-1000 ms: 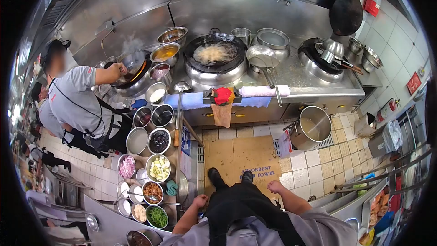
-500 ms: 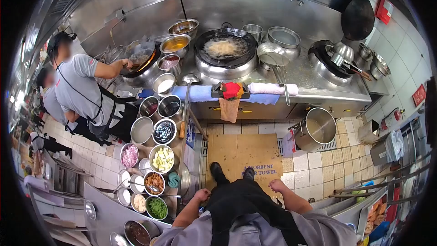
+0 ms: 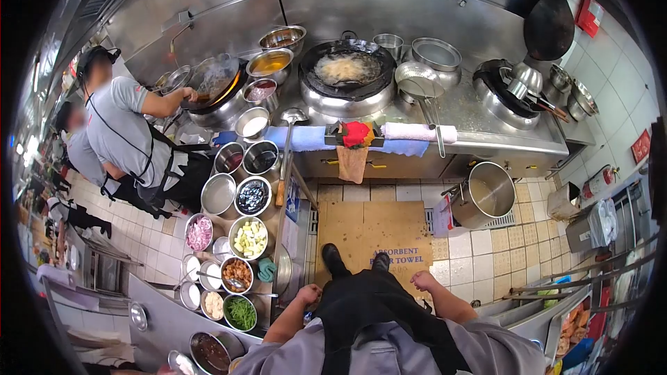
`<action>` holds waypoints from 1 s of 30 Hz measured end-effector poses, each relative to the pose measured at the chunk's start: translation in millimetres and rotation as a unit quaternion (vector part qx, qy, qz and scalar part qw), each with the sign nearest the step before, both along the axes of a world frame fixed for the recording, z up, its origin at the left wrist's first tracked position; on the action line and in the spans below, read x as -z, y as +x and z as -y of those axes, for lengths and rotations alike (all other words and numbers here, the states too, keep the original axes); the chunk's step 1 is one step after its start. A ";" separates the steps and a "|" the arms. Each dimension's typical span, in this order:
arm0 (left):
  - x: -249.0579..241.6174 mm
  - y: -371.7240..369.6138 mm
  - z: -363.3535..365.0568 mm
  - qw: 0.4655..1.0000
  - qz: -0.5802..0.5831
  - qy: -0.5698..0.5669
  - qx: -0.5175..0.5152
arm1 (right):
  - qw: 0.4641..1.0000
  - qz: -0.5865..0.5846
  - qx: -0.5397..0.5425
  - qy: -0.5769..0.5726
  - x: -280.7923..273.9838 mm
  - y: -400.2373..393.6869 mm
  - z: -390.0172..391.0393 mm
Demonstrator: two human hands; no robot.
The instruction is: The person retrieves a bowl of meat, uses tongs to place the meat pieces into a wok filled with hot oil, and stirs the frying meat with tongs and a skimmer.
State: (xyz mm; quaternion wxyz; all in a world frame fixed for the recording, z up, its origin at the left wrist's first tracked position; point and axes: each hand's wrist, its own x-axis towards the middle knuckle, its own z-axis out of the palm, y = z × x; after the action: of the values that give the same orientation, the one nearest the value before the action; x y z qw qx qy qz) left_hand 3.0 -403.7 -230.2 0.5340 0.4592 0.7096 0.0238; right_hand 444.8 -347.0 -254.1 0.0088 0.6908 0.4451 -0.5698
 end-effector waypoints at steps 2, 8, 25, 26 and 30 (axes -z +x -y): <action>7.3 -1.2 1.8 1.000 -0.001 0.010 0.007 | 1.000 -0.002 0.000 0.006 9.2 5.1 2.3; -1.7 -0.1 -1.5 0.999 -0.011 0.033 0.029 | 1.000 -0.017 0.011 0.010 -11.4 4.1 -0.6; 25.4 -7.9 -1.8 0.999 0.001 -0.001 0.032 | 1.000 0.016 0.001 0.016 -18.8 -0.3 -1.4; 28.1 -9.4 -1.8 0.999 0.000 -0.001 0.033 | 1.000 0.015 0.002 0.015 -17.6 -0.7 -0.8; 26.0 -9.5 -2.4 0.997 -0.032 0.023 0.061 | 1.000 0.003 0.007 -0.002 -6.7 -0.4 -1.9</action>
State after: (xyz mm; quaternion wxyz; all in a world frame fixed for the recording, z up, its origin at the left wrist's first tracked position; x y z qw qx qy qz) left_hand -6.5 -401.3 -256.1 0.5007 0.5146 0.6960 -0.0069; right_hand 444.4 -345.1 -247.4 0.0075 0.6954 0.4395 -0.5685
